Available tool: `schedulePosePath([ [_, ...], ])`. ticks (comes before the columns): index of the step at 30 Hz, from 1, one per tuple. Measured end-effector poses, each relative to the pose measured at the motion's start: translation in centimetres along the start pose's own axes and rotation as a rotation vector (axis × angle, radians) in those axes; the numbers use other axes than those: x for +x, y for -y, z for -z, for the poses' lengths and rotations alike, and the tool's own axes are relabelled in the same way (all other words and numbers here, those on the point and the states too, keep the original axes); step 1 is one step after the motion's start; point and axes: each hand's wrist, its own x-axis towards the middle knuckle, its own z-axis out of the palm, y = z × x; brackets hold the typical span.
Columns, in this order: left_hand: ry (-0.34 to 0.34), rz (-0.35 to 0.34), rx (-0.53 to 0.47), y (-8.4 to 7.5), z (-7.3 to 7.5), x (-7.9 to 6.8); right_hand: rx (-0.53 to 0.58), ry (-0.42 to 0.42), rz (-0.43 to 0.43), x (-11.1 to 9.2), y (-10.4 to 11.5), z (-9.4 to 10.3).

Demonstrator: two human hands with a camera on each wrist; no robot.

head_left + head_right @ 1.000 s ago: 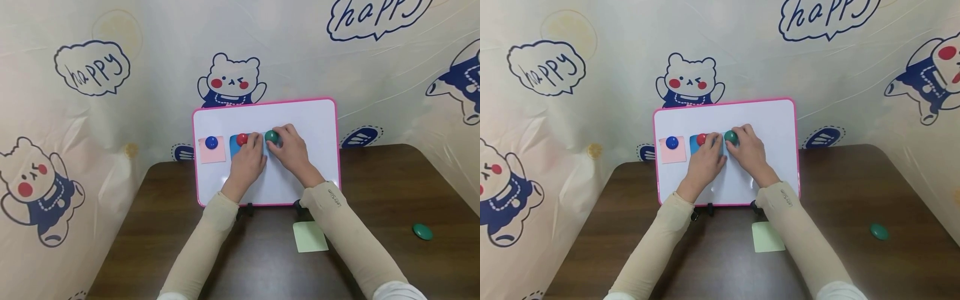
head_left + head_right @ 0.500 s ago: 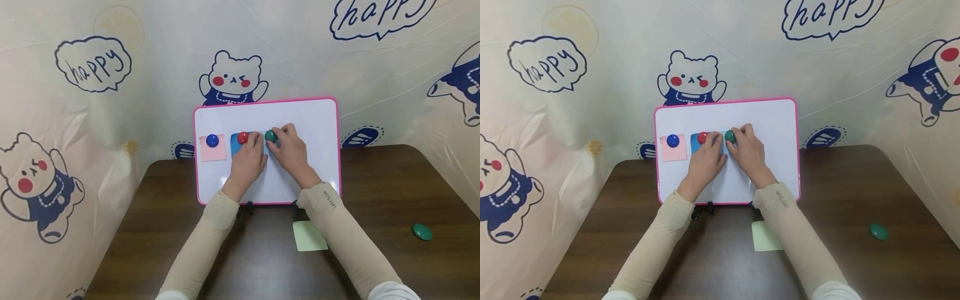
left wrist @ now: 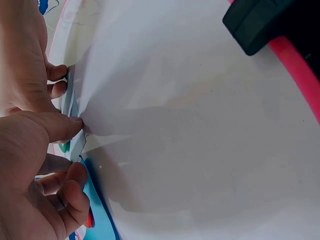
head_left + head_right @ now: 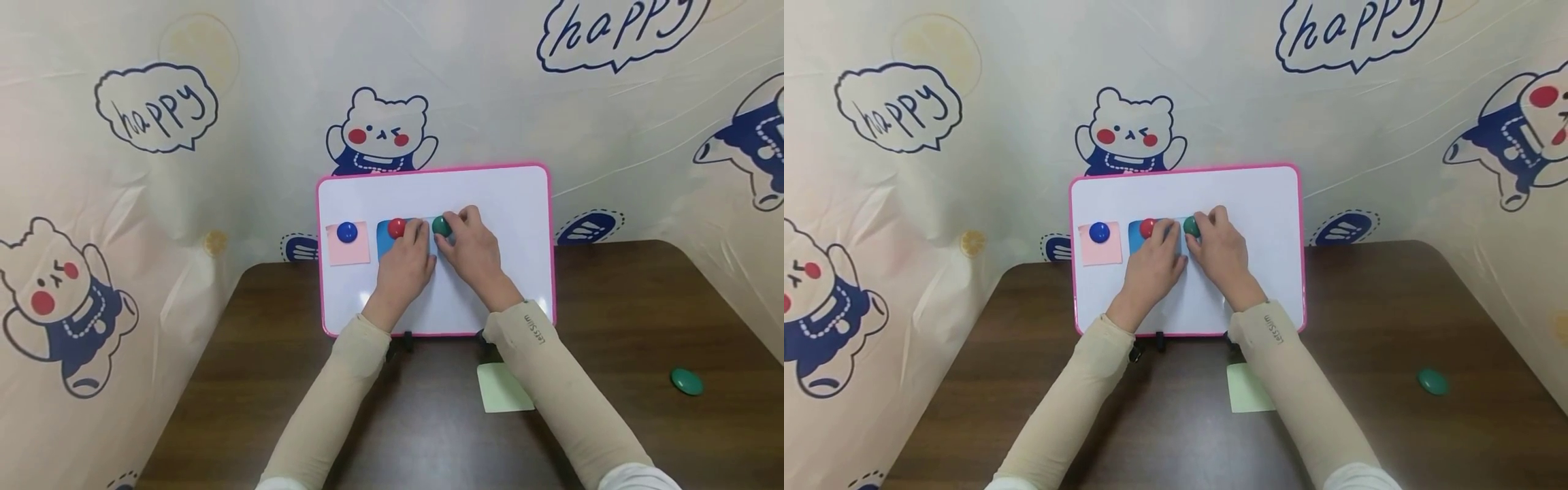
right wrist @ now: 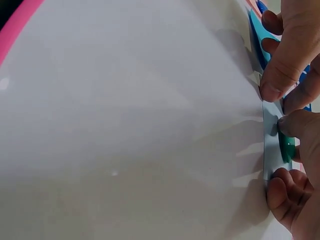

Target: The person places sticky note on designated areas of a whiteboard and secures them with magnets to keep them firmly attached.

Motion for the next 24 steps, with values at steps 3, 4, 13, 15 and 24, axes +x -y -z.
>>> schedulePosePath([
  [3, 0.005, 0.003, -0.003, -0.1, 0.1, -0.1, -0.009, 0.009, 0.003, 0.0, 0.0, 0.1],
  [4, 0.007, 0.003, -0.004, -0.1, 0.1, -0.2, -0.01, 0.015, 0.002, 0.0, 0.0, 0.2],
  [13, -0.017, 0.005, -0.031, 0.2, -0.3, -1.0, 0.036, 0.074, -0.051, -0.6, 0.0, 1.1],
  [15, -0.023, 0.002, -0.045, 0.3, -0.4, -1.2, 0.05, 0.088, -0.077, -0.8, -0.1, 1.4],
  [24, -0.012, 0.016, -0.158, 0.2, 0.0, -2.7, 0.206, 0.159, -0.27, -3.0, -1.2, 4.3],
])
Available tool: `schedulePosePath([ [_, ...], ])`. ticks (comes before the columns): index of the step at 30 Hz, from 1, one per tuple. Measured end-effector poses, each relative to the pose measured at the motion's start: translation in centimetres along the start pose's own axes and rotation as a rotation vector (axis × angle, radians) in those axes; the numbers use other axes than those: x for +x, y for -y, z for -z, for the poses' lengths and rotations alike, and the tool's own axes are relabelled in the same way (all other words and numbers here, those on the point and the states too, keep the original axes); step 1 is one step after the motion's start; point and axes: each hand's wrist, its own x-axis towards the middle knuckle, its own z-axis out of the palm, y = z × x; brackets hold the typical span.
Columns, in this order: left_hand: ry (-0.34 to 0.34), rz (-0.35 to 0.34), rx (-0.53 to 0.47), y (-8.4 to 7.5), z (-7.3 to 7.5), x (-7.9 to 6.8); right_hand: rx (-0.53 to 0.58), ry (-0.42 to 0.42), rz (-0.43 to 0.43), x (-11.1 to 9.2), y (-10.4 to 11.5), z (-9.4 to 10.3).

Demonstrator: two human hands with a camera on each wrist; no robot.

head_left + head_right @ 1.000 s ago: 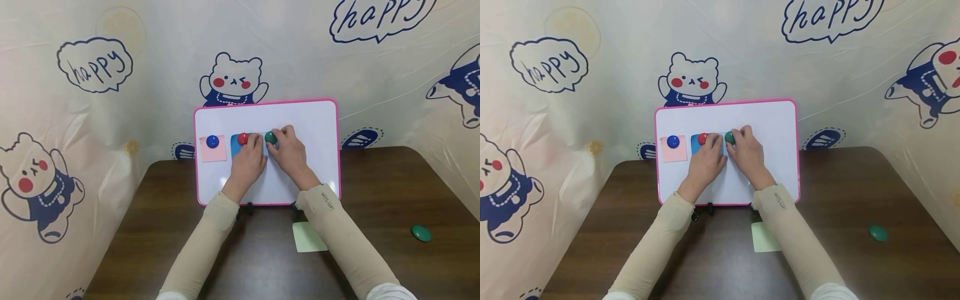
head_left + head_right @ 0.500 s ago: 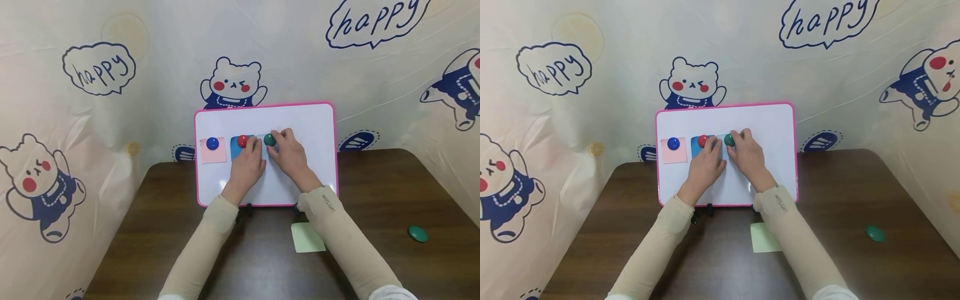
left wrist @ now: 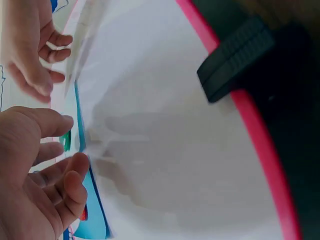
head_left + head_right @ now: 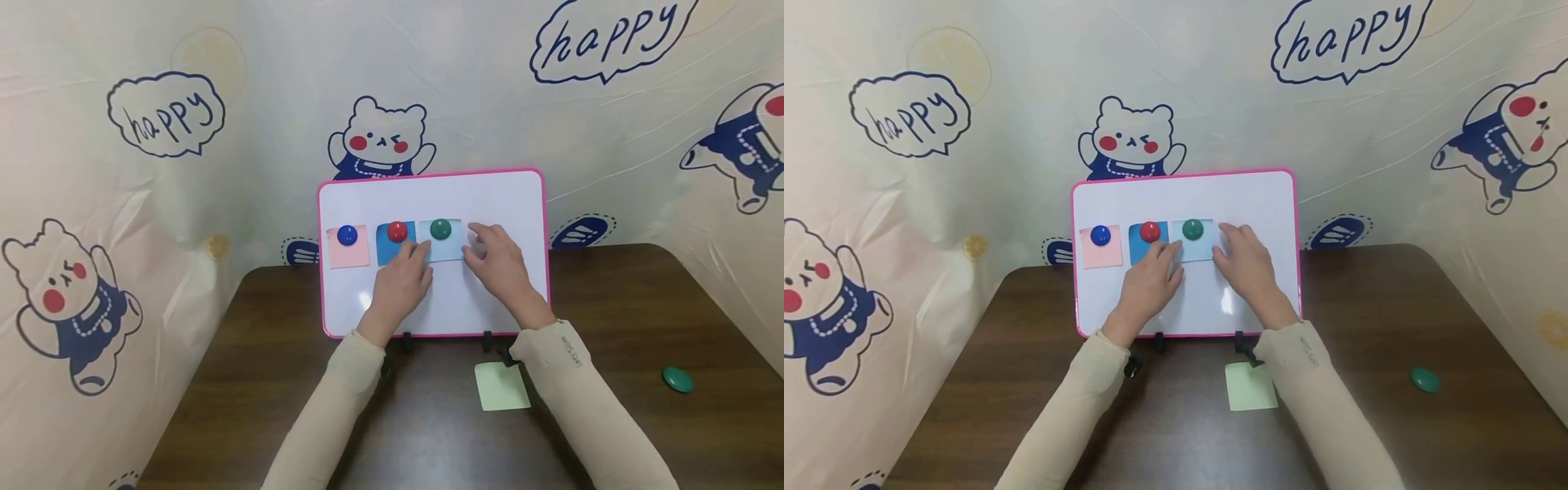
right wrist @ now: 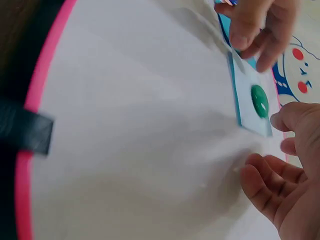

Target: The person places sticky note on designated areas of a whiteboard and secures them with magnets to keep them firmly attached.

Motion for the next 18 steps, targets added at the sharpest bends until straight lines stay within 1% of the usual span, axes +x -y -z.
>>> schedulePosePath([
  [4, 0.027, 0.011, -0.043, -0.5, 0.0, -0.7, 0.058, 0.033, -0.046, -1.3, -0.9, 1.2],
  [8, 0.055, 0.023, -0.082, -0.8, -0.3, -1.3, 0.092, 0.034, -0.041, -2.7, -2.1, 2.1],
  [11, 0.078, 0.027, -0.105, -1.0, -0.6, -1.8, 0.094, 0.022, -0.037, -4.0, -3.2, 3.0],
  [14, 0.118, 0.039, -0.141, -1.3, -0.7, -2.3, 0.081, 0.022, -0.067, -5.3, -4.3, 4.0],
  [18, 0.199, 0.054, -0.192, -1.8, -0.5, -3.0, 0.065, 0.02, -0.133, -7.4, -6.1, 5.6],
])
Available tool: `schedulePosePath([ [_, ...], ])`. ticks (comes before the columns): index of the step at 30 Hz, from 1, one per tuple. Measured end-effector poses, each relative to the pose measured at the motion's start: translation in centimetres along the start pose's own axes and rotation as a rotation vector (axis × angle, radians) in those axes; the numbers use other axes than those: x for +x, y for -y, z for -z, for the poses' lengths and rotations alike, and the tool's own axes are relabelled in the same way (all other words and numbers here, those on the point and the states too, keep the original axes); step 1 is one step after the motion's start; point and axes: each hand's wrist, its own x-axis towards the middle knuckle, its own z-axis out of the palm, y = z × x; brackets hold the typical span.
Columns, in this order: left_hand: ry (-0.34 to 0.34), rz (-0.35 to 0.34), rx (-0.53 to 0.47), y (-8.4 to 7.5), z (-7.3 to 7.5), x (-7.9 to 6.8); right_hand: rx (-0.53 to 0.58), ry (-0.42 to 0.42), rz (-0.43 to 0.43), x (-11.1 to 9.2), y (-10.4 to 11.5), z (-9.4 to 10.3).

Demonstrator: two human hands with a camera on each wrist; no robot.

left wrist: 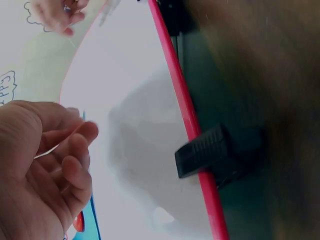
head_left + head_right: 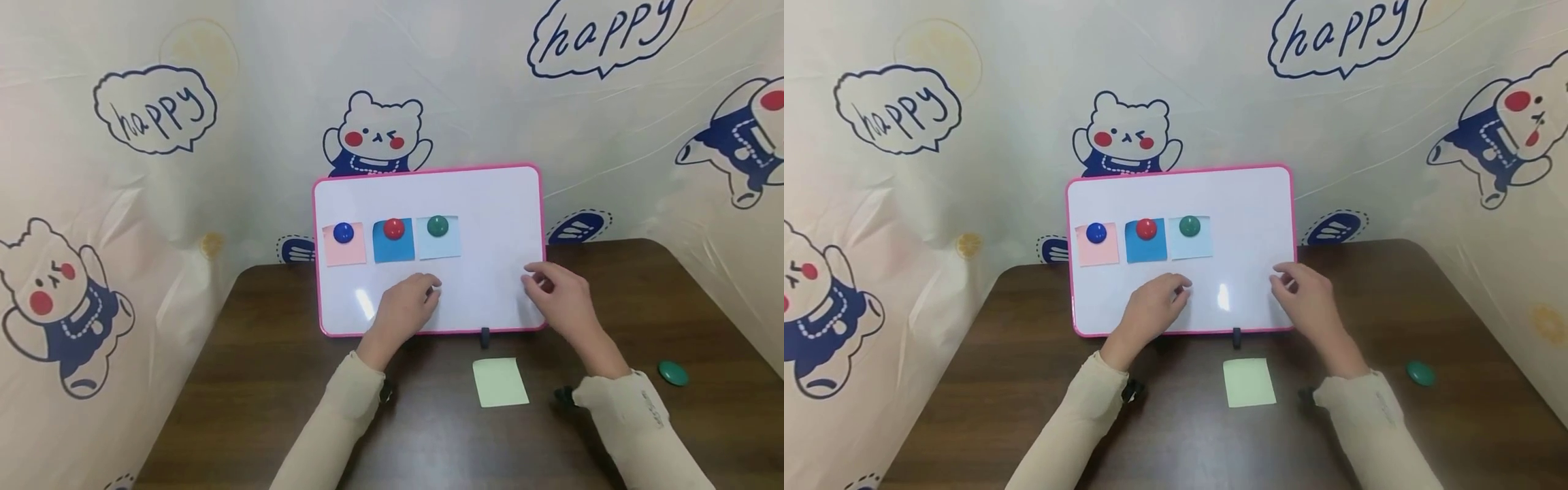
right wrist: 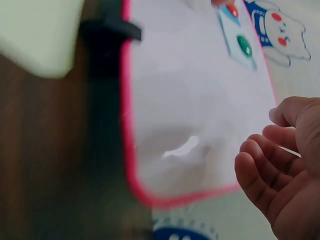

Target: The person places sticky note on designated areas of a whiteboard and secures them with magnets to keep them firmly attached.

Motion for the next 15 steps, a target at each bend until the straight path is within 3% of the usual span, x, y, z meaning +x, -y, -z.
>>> schedulePosePath([
  [6, 0.15, -0.015, -0.049, -1.1, -0.5, -1.2, -0.021, -0.092, -0.017, -2.9, -3.2, 2.2],
  [12, 0.324, -0.059, -0.099, -2.3, -2.2, -2.1, -0.066, -0.2, -0.001, -5.4, -5.7, 3.7],
  [15, 0.386, -0.046, -0.088, -3.0, -3.2, -2.5, -0.079, -0.264, 0.014, -6.4, -6.6, 4.2],
])
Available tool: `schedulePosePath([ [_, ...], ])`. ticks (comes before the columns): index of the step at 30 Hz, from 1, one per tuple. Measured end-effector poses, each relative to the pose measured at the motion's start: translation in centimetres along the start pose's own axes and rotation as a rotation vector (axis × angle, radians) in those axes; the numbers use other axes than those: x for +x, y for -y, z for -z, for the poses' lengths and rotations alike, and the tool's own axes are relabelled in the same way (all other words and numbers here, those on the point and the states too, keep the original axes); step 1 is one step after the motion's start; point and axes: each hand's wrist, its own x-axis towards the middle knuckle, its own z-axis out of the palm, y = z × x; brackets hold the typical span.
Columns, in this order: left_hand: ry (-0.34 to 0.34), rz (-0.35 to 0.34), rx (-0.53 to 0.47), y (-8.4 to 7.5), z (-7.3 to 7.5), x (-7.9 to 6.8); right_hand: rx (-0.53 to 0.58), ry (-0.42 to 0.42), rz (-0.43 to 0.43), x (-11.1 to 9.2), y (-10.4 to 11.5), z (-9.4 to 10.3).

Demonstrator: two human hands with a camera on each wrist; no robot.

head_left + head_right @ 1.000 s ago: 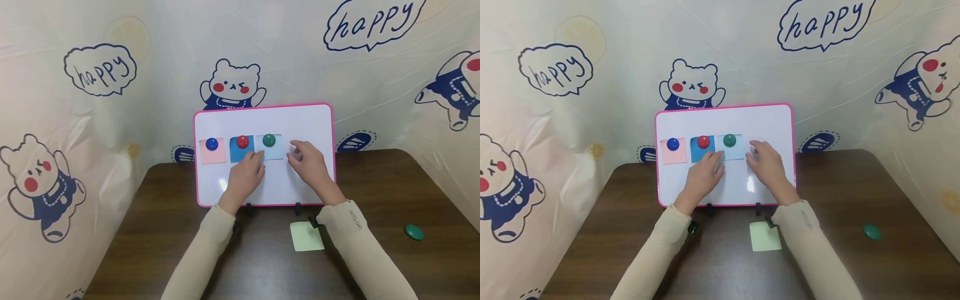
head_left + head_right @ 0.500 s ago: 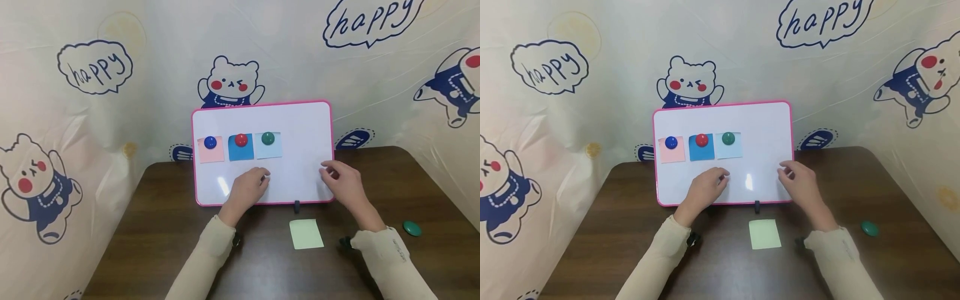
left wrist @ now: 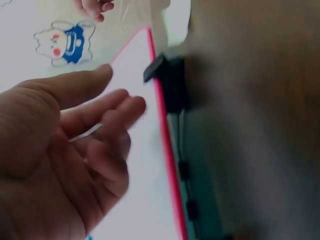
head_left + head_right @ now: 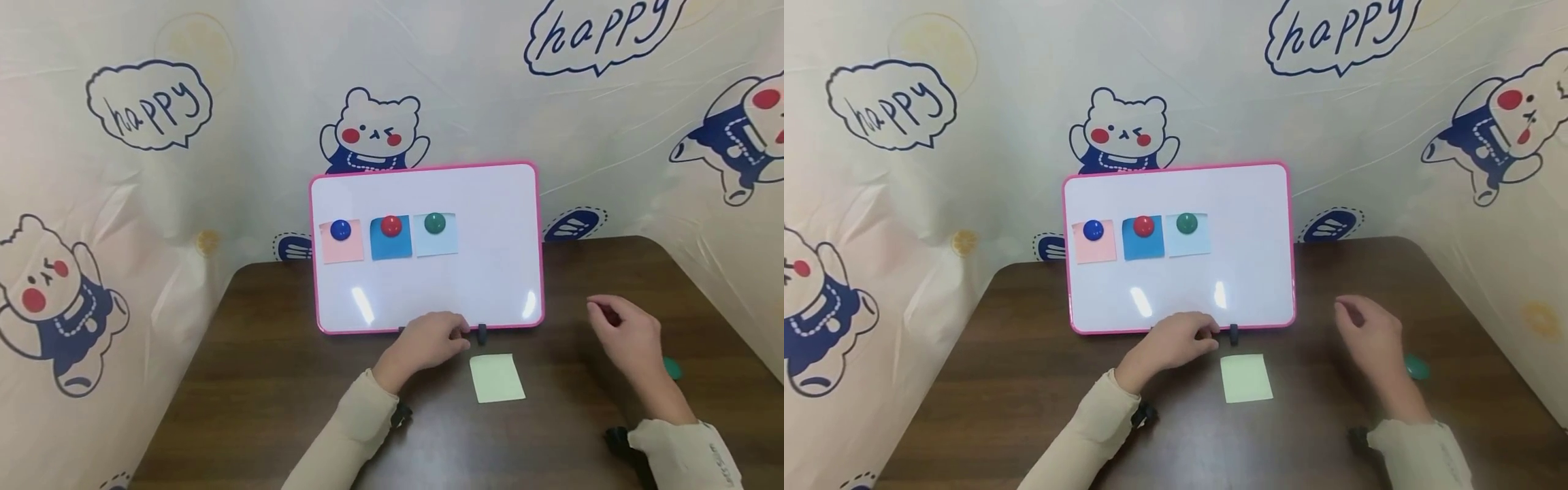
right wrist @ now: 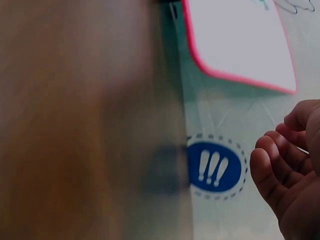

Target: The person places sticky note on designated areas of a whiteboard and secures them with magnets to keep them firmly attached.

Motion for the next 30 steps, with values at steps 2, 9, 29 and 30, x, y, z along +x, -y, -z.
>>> schedulePosePath([
  [2, 0.03, 0.025, 0.024, -0.3, -0.6, 0.1, -0.007, -0.042, -0.009, -0.6, -0.7, 0.3],
  [9, 0.073, 0.072, 0.066, -1.1, -2.5, 0.4, -0.027, -0.156, -0.053, -2.8, -2.7, 1.5],
  [29, -0.031, 0.104, -0.043, -1.1, -3.4, 1.0, -0.284, 0.358, -0.573, -5.5, -7.5, 6.3],
  [30, -0.037, 0.1, -0.066, -1.1, -3.3, 1.0, -0.291, 0.363, -0.58, -5.5, -7.6, 6.4],
])
